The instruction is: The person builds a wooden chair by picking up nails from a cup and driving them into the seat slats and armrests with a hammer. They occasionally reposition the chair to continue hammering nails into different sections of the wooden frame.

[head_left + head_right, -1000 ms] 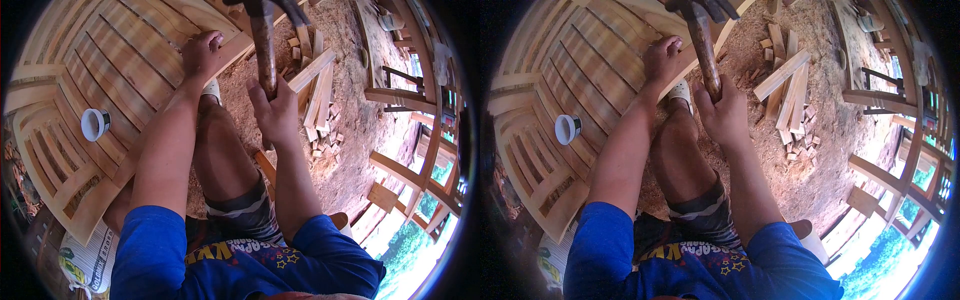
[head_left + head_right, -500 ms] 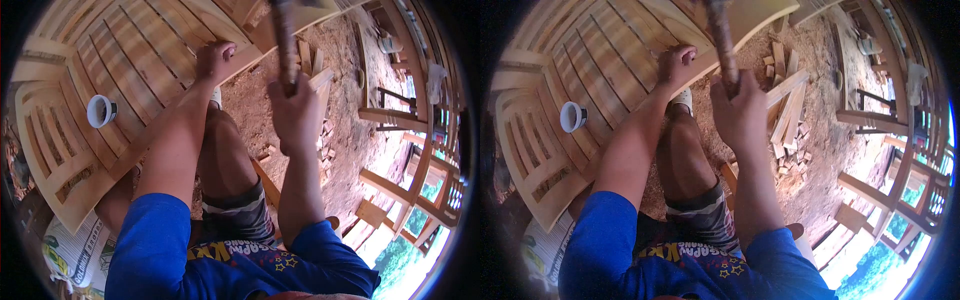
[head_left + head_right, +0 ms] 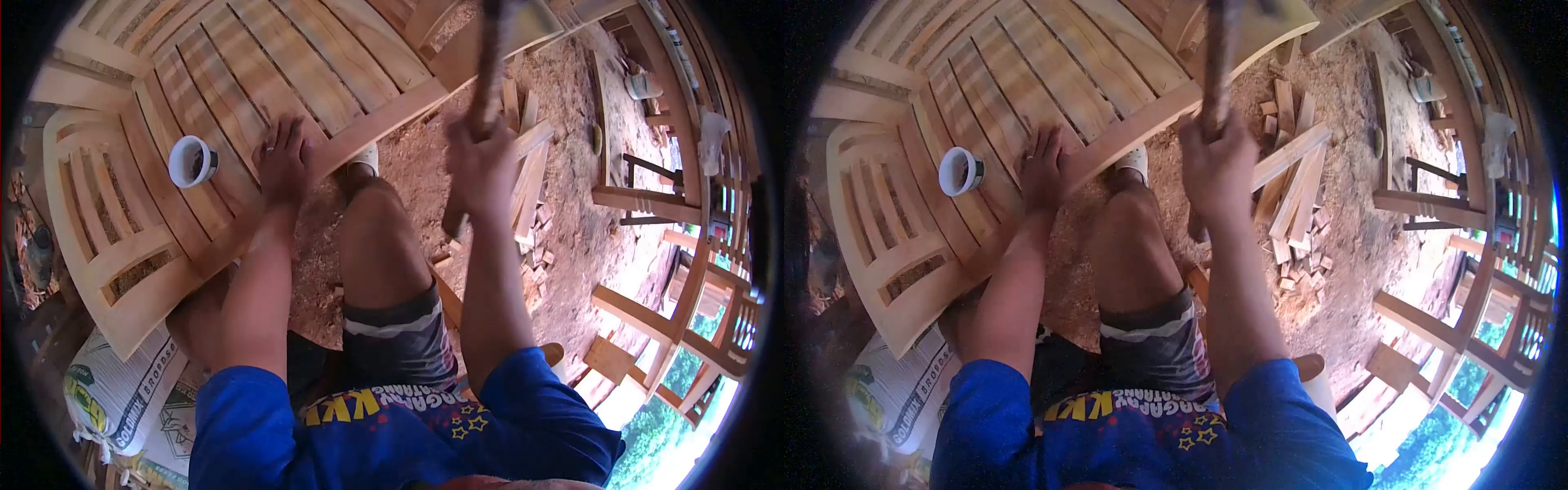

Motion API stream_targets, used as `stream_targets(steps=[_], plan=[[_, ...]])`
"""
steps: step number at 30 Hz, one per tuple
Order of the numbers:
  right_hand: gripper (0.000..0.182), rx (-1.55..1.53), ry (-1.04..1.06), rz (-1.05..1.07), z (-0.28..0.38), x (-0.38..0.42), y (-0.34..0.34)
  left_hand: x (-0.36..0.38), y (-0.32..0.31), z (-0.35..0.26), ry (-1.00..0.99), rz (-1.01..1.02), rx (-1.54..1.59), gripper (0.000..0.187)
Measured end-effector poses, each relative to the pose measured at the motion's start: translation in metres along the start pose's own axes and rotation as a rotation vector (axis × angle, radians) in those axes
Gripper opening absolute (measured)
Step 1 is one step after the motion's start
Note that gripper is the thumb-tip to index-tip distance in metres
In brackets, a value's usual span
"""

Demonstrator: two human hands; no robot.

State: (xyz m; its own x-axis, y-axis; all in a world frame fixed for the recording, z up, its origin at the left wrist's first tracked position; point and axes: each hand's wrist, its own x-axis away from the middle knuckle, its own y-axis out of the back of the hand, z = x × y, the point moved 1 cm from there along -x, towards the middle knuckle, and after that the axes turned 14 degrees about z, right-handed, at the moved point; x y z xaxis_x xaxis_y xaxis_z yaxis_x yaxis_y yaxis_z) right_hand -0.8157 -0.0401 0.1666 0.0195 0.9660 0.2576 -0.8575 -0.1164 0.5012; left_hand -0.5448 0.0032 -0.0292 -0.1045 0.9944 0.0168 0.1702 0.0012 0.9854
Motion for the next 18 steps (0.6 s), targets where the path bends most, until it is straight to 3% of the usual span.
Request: stream_targets(steps=[1, 2, 3, 4, 6, 8, 10, 13, 16, 18], plan=[[0.015, 0.015, 0.281, -0.128, 0.031, 0.008, 0.011, -0.003, -0.004, 0.002, -0.005, -0.022, 0.018, 0.049], [0.012, -0.2, 0.48, -0.148, 0.029, 0.003, 0.017, 0.0, -0.007, 0.003, -0.007, -0.034, 0.04, 0.048], [0.011, -0.275, 0.578, -0.232, 0.049, 0.009, 0.022, 0.001, -0.006, 0.003, -0.004, -0.033, 0.038, 0.048], [0.011, -0.396, 0.732, -0.146, 0.057, 0.01, 0.025, -0.001, -0.006, 0.003, 0.0, -0.037, 0.038, 0.048], [0.014, -0.521, 0.792, -0.222, 0.045, 0.0, 0.011, 0.0, -0.006, -0.001, 0.01, -0.04, 0.042, 0.048], [0.003, -0.065, 0.416, -0.143, -0.04, -0.02, -0.011, -0.001, -0.004, -0.002, 0.019, -0.053, 0.04, 0.048], [0.02, 0.516, 0.004, 0.053, -0.105, -0.029, -0.034, -0.001, -0.003, 0.0, 0.025, -0.018, 0.044, 0.048], [0.036, 0.427, 0.009, 0.174, -0.075, -0.021, -0.023, -0.015, -0.007, 0.004, 0.031, -0.016, 0.036, 0.048], [0.029, 0.139, 0.082, 0.073, 0.027, 0.004, 0.006, 0.014, -0.002, -0.002, 0.032, 0.043, 0.054, 0.047], [0.022, -0.058, 0.428, -0.076, 0.051, 0.004, 0.023, -0.001, 0.003, -0.002, 0.036, 0.016, 0.07, 0.047]])
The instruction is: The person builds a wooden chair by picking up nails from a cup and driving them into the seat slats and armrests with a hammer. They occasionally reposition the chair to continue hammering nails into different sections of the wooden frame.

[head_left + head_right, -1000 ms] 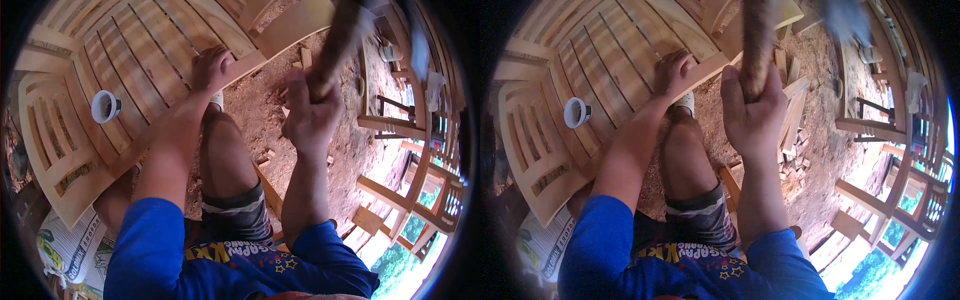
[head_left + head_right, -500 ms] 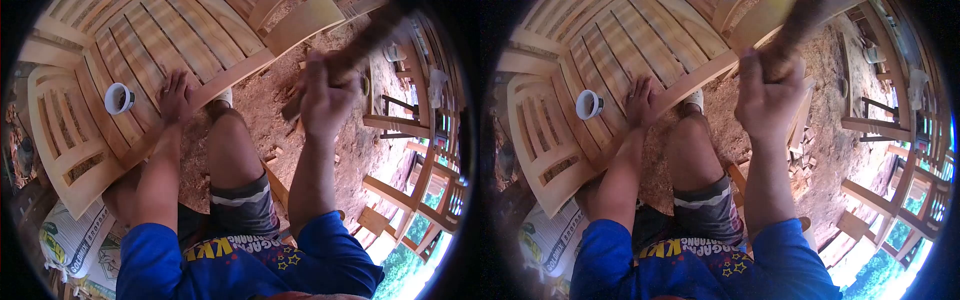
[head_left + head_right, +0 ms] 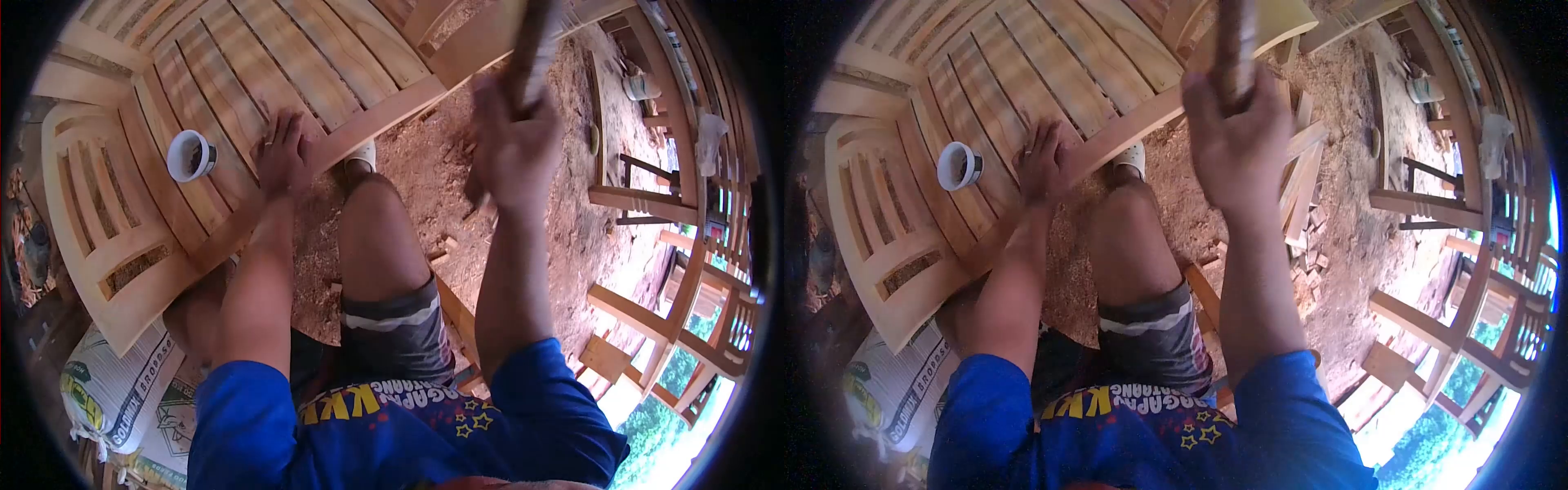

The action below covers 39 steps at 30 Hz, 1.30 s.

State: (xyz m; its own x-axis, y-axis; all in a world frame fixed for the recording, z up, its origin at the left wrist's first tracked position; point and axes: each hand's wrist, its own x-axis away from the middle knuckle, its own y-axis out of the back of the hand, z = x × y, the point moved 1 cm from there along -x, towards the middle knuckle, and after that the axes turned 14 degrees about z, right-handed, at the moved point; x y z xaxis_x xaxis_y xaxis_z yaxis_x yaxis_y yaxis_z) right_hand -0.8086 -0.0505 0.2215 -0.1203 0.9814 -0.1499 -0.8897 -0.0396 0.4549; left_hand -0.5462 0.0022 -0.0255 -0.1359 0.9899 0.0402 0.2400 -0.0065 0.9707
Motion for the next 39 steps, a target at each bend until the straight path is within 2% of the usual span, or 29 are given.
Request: stream_targets(steps=[1, 2, 4, 5, 7, 8, 11, 13, 14, 15, 18, 19, 22, 25, 26, 29, 32, 33, 35, 36, 39], plan=[[0.013, -0.137, 0.175, -0.062, 0.015, -0.005, 0.003, 0.002, -0.004, 0.003, 0.0, 0.014, 0.005, 0.048], [0.008, -0.091, 0.313, 0.027, 0.006, -0.011, 0.014, -0.001, -0.007, 0.005, 0.0, 0.016, 0.011, 0.048], [0.007, -0.283, 0.385, -0.163, -0.004, -0.006, -0.009, 0.0, -0.006, 0.004, -0.008, -0.022, 0.022, 0.047], [0.002, -0.197, 0.288, -0.152, -0.051, 0.002, -0.018, 0.001, -0.005, 0.003, -0.012, -0.041, 0.027, 0.046], [0.014, 0.201, -0.129, 0.018, -0.146, 0.028, -0.043, -0.001, -0.003, 0.004, -0.019, -0.038, 0.013, 0.046], [0.022, 0.513, -0.457, 0.181, -0.168, 0.04, -0.05, 0.001, -0.003, 0.004, -0.025, -0.032, 0.005, 0.046], [0.029, 0.453, -0.46, 0.252, -0.155, 0.031, -0.043, -0.003, -0.004, 0.003, 0.026, 0.03, -0.029, 0.045], [0.025, 0.269, -0.398, 0.095, -0.086, 0.018, -0.028, 0.006, -0.002, 0.001, 0.013, 0.013, 0.014, 0.045], [0.026, 0.175, -0.253, 0.024, -0.076, 0.012, -0.022, 0.001, 0.001, 0.0, 0.004, -0.016, 0.035, 0.045], [0.024, 0.007, -0.2, -0.01, -0.065, 0.004, -0.016, -0.001, -0.001, 0.0, 0.003, -0.021, 0.026, 0.045], [0.022, -0.2, -0.078, -0.086, -0.036, 0.002, -0.012, -0.001, -0.004, 0.0, 0.006, -0.026, 0.015, 0.044], [0.017, -0.182, 0.016, -0.048, -0.061, 0.004, -0.015, 0.001, -0.003, 0.001, 0.011, -0.018, 0.016, 0.044], [0.02, 0.026, -0.245, -0.012, -0.169, 0.037, -0.054, 0.0, -0.002, 0.003, 0.013, -0.016, 0.018, 0.044], [0.024, 0.561, -0.412, 0.254, -0.174, 0.035, -0.054, -0.002, -0.003, 0.002, 0.004, -0.002, 0.002, 0.045], [0.024, 0.453, -0.349, 0.201, -0.174, 0.028, -0.053, -0.002, -0.005, 0.003, 0.016, 0.007, -0.008, 0.045], [0.025, 0.132, -0.266, 0.07, -0.111, 0.017, -0.037, 0.002, 0.006, -0.002, 0.009, 0.026, 0.031, 0.046], [0.024, -0.063, -0.065, 0.001, -0.104, 0.014, -0.037, 0.0, -0.003, 0.002, -0.004, -0.025, 0.017, 0.046], [0.025, -0.147, -0.06, 0.017, -0.109, 0.02, -0.042, -0.001, -0.003, 0.002, 0.001, -0.016, 0.024, 0.046], [0.025, 0.145, -0.245, 0.109, -0.169, 0.036, -0.055, 0.0, -0.004, 0.005, 0.012, 0.009, 0.035, 0.047], [0.025, 0.293, -0.341, 0.152, -0.173, 0.04, -0.058, 0.001, -0.007, 0.005, 0.004, -0.001, 0.031, 0.047], [0.026, 0.416, -0.464, 0.241, -0.172, 0.037, -0.058, -0.01, -0.005, 0.006, -0.003, -0.029, 0.02, 0.047]])
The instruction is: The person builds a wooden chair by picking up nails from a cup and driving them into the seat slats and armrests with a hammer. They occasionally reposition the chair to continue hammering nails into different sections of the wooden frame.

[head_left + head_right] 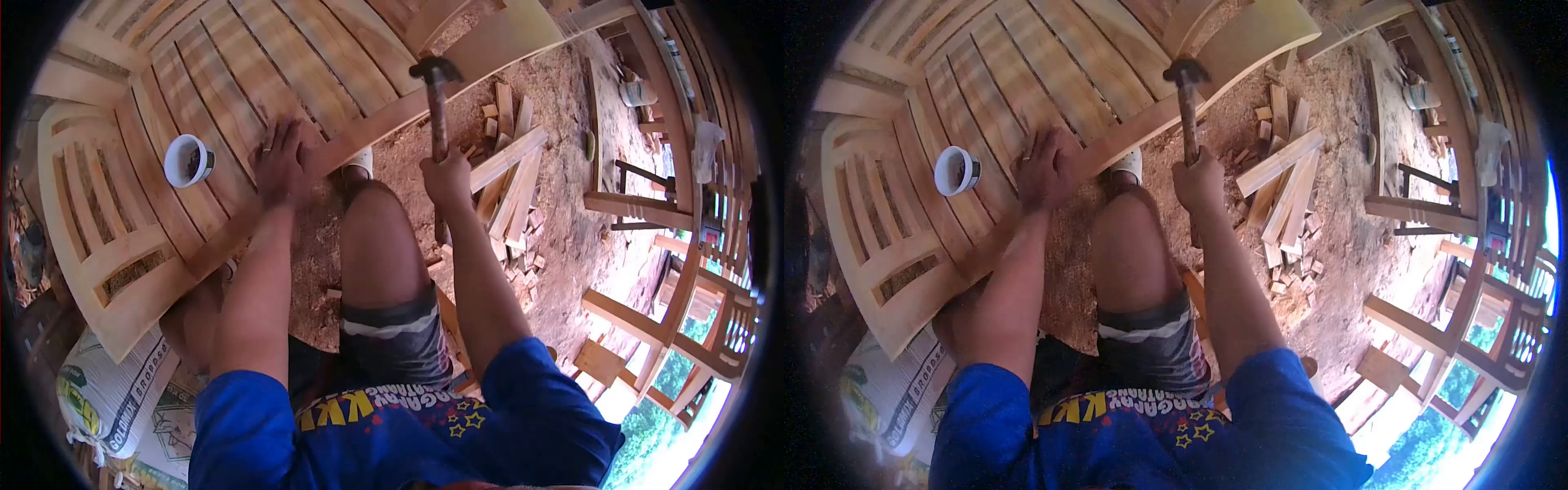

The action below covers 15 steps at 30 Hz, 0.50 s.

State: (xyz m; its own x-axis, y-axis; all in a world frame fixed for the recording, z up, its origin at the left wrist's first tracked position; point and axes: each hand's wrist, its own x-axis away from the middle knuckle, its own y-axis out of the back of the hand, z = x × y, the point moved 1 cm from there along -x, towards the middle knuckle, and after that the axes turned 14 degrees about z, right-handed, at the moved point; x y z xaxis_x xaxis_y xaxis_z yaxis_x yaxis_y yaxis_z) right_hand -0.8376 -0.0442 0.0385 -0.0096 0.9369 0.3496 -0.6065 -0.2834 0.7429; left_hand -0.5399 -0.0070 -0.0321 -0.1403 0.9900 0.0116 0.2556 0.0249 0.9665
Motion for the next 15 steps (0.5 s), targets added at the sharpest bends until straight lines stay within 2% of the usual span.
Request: stream_targets(steps=[3, 7, 9, 10, 12, 14, 15], plan=[[0.024, -0.3, 0.066, -0.058, 0.052, 0.011, 0.043, 0.012, 0.003, -0.007, 0.019, 0.06, -0.003, 0.048], [0.023, -0.609, 0.458, -0.319, 0.11, 0.034, 0.105, 0.011, 0.002, -0.003, 0.028, 0.052, 0.014, 0.049], [0.012, -0.66, 0.745, -0.308, 0.108, 0.026, 0.116, 0.01, -0.001, -0.005, 0.017, 0.036, 0.023, 0.049], [0.016, -0.698, 0.706, -0.341, 0.113, 0.029, 0.115, 0.011, -0.001, -0.004, 0.007, 0.016, 0.01, 0.048], [0.018, -0.673, 0.595, -0.352, 0.068, 0.002, 0.083, 0.01, 0.001, -0.004, 0.003, 0.008, -0.003, 0.048], [0.015, -0.452, 0.347, -0.302, 0.019, -0.017, 0.037, 0.01, 0.007, -0.006, 0.013, 0.034, 0.003, 0.048], [0.016, -0.241, 0.154, -0.246, 0.004, -0.018, 0.02, 0.012, 0.005, -0.006, 0.006, 0.031, -0.015, 0.047]])
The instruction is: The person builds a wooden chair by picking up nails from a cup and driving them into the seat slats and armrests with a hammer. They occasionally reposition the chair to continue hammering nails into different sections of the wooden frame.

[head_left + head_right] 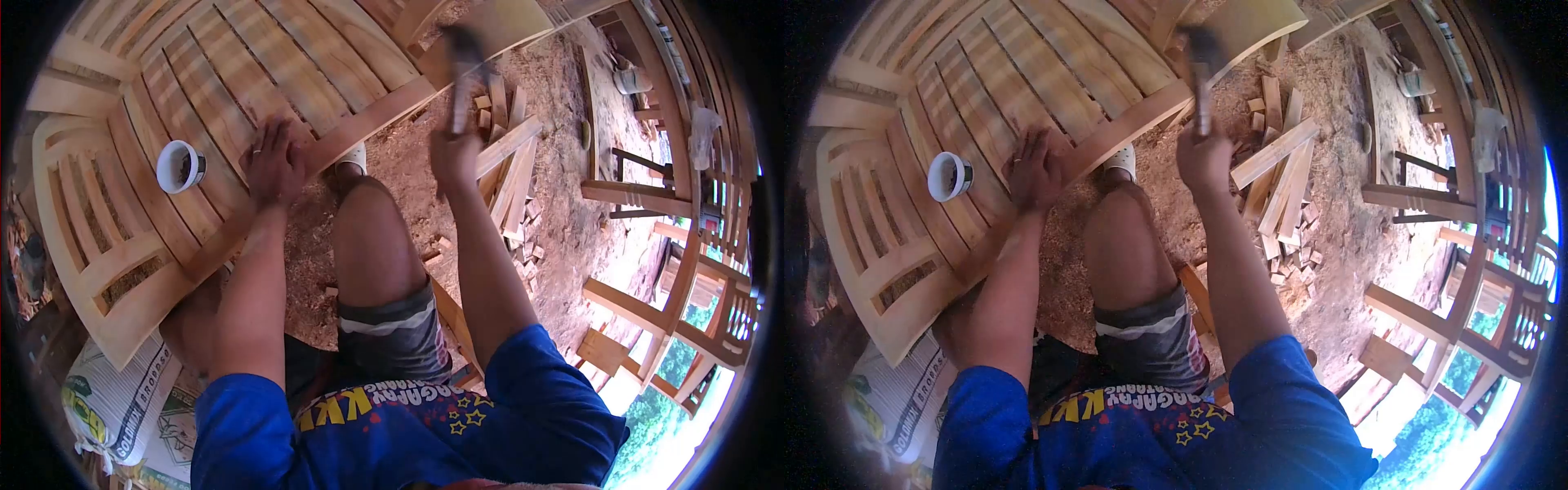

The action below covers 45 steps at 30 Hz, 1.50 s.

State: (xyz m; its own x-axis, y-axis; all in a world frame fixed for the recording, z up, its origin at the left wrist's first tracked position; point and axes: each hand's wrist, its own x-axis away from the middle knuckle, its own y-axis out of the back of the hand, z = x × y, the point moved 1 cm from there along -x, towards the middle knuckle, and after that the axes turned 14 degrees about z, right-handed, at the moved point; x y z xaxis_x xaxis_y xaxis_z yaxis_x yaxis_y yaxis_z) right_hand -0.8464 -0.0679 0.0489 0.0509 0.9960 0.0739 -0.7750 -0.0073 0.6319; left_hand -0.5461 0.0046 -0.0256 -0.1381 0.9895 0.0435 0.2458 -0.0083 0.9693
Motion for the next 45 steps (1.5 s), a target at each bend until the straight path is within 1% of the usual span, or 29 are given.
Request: stream_targets(steps=[3, 6, 7, 10, 11, 13, 14, 17, 20, 21, 23, 24, 25, 27, 28, 29, 32, 33, 34, 35, 37, 38, 39, 40, 41, 42, 43, 45], plan=[[0.025, 0.327, -0.097, 0.203, -0.016, -0.006, -0.002, -0.008, -0.004, 0.002, -0.018, -0.039, -0.03, 0.047], [0.026, 0.075, -0.034, 0.084, 0.05, 0.004, 0.017, 0.0, -0.006, 0.002, -0.005, -0.03, -0.023, 0.046], [0.027, -0.043, -0.035, 0.073, 0.074, 0.008, 0.026, 0.001, -0.004, 0.001, 0.0, -0.017, -0.025, 0.046], [0.029, -0.282, 0.084, 0.009, 0.076, 0.007, 0.029, -0.002, -0.004, 0.002, 0.006, -0.003, -0.008, 0.046], [0.031, -0.317, 0.138, -0.017, 0.057, 0.002, 0.02, -0.003, -0.004, 0.003, 0.007, -0.001, 0.002, 0.046], [0.032, -0.071, 0.007, 0.019, 0.001, 0.001, -0.006, -0.003, -0.001, 0.002, -0.009, -0.024, -0.004, 0.047], [0.033, 0.053, -0.062, 0.035, -0.013, 0.003, -0.011, -0.001, 0.0, 0.0, -0.02, -0.032, -0.005, 0.047], [0.031, 0.241, -0.084, 0.159, -0.013, 0.0, -0.01, -0.005, -0.006, 0.004, -0.013, -0.024, 0.007, 0.047], [0.028, 0.051, -0.076, 0.115, 0.049, 0.004, 0.008, -0.003, -0.004, 0.002, 0.034, 0.072, 0.03, 0.048], [0.024, 0.009, -0.017, 0.06, 0.05, 0.004, 0.007, -0.007, -0.001, 0.0, 0.027, 0.069, 0.037, 0.048], [0.024, -0.102, -0.049, 0.047, 0.053, 0.008, 0.006, -0.003, 0.007, -0.001, 0.023, 0.074, 0.046, 0.048], [0.023, -0.155, -0.065, 0.043, 0.054, 0.009, 0.005, -0.003, 0.006, 0.001, 0.012, 0.043, 0.028, 0.048], [0.027, -0.135, -0.112, 0.097, 0.039, 0.008, -0.001, -0.003, 0.001, 0.002, -0.001, 0.013, 0.011, 0.048], [0.031, 0.179, -0.233, 0.335, -0.016, -0.006, -0.02, -0.001, -0.003, 0.002, -0.006, -0.003, 0.007, 0.048], [0.033, 0.332, -0.299, 0.445, -0.013, -0.007, -0.017, 0.0, -0.002, 0.0, -0.002, 0.009, 0.016, 0.048], [0.035, 0.209, -0.255, 0.327, -0.01, -0.001, -0.017, -0.002, 0.0, 0.0, -0.003, 0.018, 0.019, 0.049], [0.031, -0.167, -0.333, 0.438, 0.057, 0.029, 0.009, -0.001, 0.002, 0.0, -0.031, 0.052, 0.048, 0.049], [0.025, -0.293, -0.267, 0.455, 0.082, 0.044, 0.019, -0.005, 0.003, -0.001, -0.036, 0.049, 0.065, 0.05], [0.023, -0.42, -0.202, 0.472, 0.099, 0.059, 0.024, -0.005, 0.003, -0.001, -0.043, 0.052, 0.079, 0.05], [0.021, -0.365, 0.131, 0.512, 0.091, 0.069, 0.015, 0.002, 0.002, 0.002, -0.051, 0.07, 0.09, 0.051], [0.018, -0.621, 0.254, 0.618, 0.088, 0.1, -0.003, 0.019, 0.004, 0.007, -0.078, 0.109, 0.042, 0.054], [0.017, -0.95, 0.058, 0.679, 0.098, 0.116, -0.01, 0.028, 0.005, 0.013, -0.091, 0.13, 0.015, 0.055], [0.017, -0.904, 0.126, 0.721, 0.09, 0.127, -0.024, 0.041, -0.004, 0.026, -0.139, 0.138, -0.01, 0.056], [0.017, -0.967, 0.104, 0.774, 0.087, 0.137, -0.032, 0.065, -0.008, 0.034, -0.213, 0.136, -0.131, 0.056], [0.017, -1.028, 0.078, 0.826, 0.084, 0.147, -0.039, 0.088, -0.008, 0.043, -0.281, 0.126, -0.253, 0.057], [0.017, -1.199, -0.038, 0.889, 0.09, 0.158, -0.038, 0.107, -0.005, 0.049, -0.346, 0.113, -0.374, 0.057], [0.017, -1.37, -0.163, 0.953, 0.094, 0.167, -0.038, 0.126, 0.026, 0.017, -0.011, 0.314, 0.145, 0.055], [0.019, -1.101, -0.116, 0.964, 0.096, 0.172, -0.044, 0.179, 0.036, 0.012, 0.134, 0.457, 0.188, 0.05]])
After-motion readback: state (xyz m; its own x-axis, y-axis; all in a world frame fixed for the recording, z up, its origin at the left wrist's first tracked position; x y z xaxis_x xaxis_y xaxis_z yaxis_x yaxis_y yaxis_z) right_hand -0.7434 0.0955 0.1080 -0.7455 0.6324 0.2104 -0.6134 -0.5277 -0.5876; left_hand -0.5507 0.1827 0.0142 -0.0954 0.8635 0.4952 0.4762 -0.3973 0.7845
